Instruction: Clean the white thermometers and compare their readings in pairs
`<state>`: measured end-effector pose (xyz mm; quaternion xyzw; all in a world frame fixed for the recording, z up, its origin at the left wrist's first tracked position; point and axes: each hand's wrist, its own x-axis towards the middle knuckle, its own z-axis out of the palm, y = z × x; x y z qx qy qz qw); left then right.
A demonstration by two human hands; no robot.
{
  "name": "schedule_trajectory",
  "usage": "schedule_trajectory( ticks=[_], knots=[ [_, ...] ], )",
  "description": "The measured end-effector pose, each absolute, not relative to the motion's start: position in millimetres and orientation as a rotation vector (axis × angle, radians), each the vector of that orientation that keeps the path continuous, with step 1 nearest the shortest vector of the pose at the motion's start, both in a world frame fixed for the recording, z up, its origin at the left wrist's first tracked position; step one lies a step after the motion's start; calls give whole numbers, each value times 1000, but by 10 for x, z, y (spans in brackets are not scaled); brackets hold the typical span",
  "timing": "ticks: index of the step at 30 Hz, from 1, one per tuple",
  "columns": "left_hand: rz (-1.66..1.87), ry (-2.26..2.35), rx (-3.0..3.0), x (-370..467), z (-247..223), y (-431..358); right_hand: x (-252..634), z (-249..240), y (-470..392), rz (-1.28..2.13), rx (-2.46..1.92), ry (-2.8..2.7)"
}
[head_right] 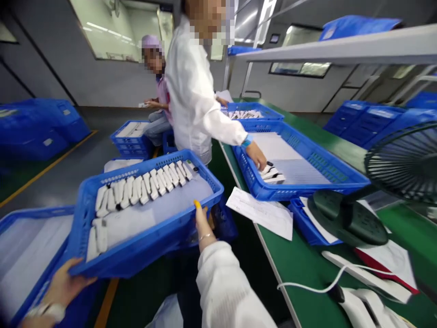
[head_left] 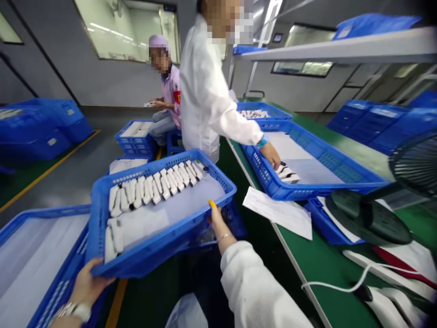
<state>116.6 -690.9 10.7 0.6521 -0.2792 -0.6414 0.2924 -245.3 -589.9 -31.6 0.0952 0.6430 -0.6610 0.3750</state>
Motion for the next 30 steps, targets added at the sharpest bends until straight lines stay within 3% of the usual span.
schedule_trajectory(
  ticks=[7, 20, 26, 30],
  knots=[
    [-1775, -582, 1627, 1163, -139, -7098, -2578, -379, -5940, -1594, 264, 1687],
    [-1815, -700, 1569, 1126, 22, -7763, -2497, -649, -6118, -1516, 109, 1648],
    [-1781, -740, 1539, 1167, -56, -8071, -2450, -1196, -5614, -1420, -303, 1745],
    [-1756, -725, 1547, 1184, -108, -8161, -2215, -1933, -5444, -1047, -584, 1884]
  ],
)
